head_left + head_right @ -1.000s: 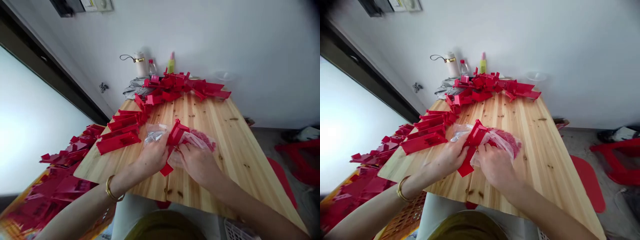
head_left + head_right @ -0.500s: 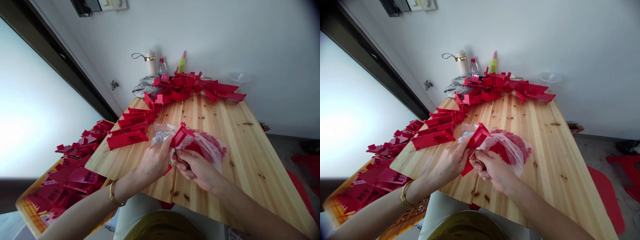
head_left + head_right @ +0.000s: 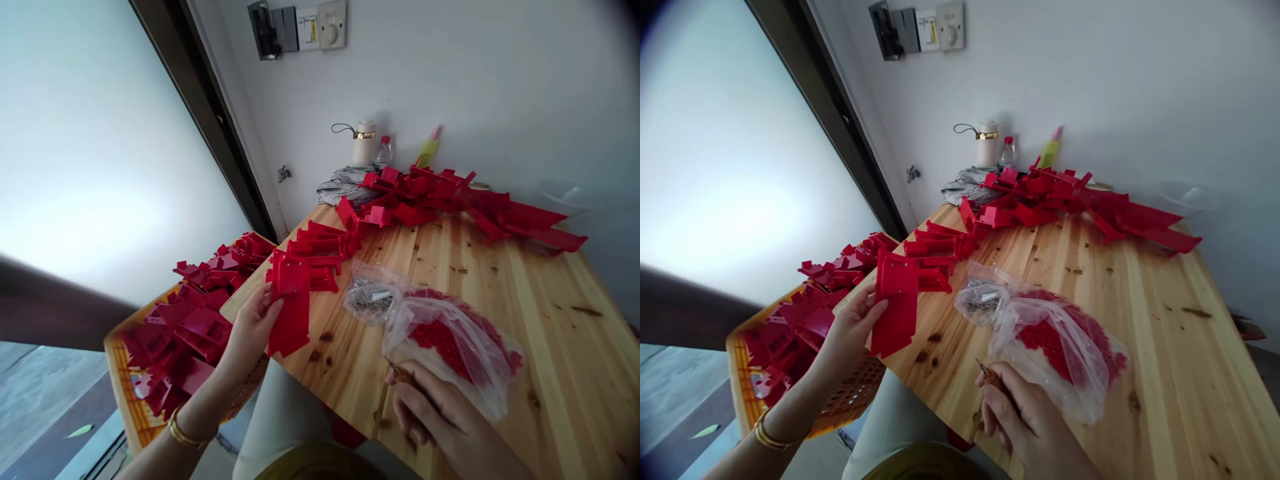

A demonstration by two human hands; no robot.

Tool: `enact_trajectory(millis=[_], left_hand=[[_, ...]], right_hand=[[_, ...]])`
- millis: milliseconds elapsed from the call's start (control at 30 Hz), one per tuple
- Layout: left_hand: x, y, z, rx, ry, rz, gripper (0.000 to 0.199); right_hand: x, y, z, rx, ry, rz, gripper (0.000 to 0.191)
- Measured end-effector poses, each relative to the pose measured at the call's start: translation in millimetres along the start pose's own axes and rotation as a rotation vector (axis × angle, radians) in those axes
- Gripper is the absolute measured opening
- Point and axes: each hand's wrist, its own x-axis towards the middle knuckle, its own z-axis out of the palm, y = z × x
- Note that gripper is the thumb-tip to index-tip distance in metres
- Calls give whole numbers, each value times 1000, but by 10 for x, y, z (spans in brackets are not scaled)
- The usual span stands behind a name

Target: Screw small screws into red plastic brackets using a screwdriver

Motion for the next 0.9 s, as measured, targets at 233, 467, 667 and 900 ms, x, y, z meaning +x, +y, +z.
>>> enact_trajectory(millis=[233,467,667,900], left_hand=[[180,65,-193,929,-258,418,37],[610,-146,-10,1188,-151,732,36],[198,39,583,838,-47,894,33],[-26,-144,1883,627,-716,855,20]], right_hand=[[-66,-50,-61,-132,28,-22,36],[-216,-17,-183,-192,206,-78,29],[-410,385,-259,159,464,-5,36],[-486,640,-290,414,639,-52,34]])
